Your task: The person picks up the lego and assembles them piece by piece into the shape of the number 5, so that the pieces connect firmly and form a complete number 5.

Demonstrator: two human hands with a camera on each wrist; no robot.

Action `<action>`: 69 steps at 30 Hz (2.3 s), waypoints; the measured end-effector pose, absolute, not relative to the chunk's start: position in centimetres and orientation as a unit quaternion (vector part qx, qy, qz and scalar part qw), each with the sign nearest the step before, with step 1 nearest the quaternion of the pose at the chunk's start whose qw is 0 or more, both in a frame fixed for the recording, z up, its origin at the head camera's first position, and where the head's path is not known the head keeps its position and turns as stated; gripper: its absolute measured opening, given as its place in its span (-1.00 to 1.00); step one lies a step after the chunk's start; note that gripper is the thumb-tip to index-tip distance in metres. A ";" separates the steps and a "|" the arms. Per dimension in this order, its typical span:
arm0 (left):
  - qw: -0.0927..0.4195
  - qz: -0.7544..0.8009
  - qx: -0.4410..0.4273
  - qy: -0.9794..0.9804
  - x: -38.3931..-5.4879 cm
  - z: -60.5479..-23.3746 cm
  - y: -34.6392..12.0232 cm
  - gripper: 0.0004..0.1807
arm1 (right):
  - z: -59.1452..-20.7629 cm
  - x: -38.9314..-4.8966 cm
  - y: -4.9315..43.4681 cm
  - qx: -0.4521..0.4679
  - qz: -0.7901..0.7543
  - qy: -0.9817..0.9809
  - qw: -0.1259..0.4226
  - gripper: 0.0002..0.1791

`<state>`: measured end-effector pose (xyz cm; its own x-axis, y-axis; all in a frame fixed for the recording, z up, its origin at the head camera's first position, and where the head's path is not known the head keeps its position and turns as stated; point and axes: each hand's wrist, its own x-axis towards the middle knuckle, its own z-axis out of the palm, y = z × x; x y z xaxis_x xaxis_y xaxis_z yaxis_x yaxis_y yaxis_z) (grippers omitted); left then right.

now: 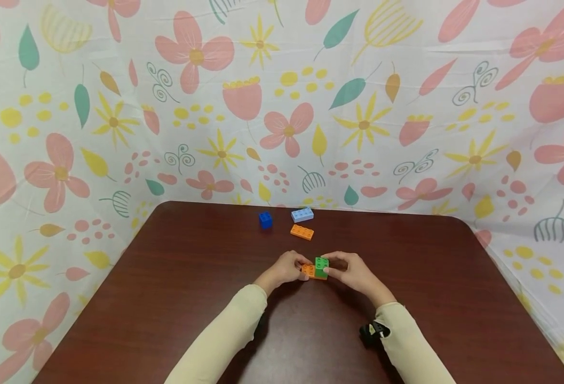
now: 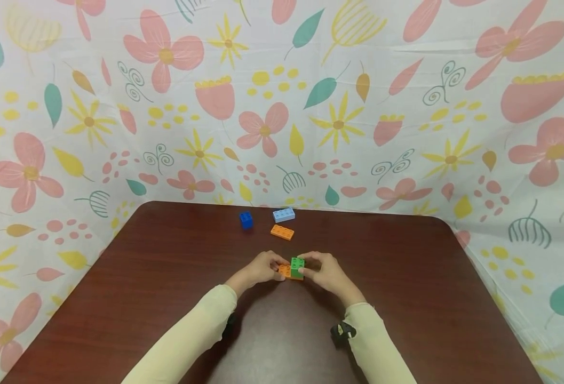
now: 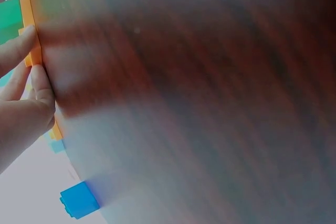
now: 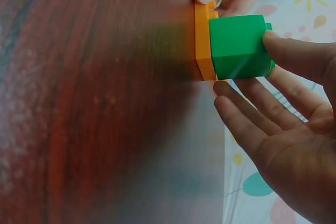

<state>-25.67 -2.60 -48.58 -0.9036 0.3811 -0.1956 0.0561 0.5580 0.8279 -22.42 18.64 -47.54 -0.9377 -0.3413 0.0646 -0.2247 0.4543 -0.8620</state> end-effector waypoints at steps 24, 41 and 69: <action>0.165 0.433 0.157 0.872 -25.4 -48.8 -2.7 -0.63 | -47.8 -22.0 18.0 -0.165 -0.429 0.888 0.023 -0.67; 0.171 0.420 0.168 0.875 -25.8 -48.3 -2.7 -0.63 | -48.1 -21.7 18.5 -0.094 -0.585 0.797 0.118 -0.48; 0.202 0.425 0.195 0.861 -27.5 -47.3 -4.1 -0.63 | -49.3 -22.2 18.4 -0.042 -0.608 0.784 0.121 -0.51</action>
<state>-27.47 -4.09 -47.26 -0.8421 0.5075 -0.1823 0.1642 0.5633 0.8098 -22.16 18.40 -49.30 -0.9672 -0.2134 -0.1377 0.0803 0.2573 -0.9630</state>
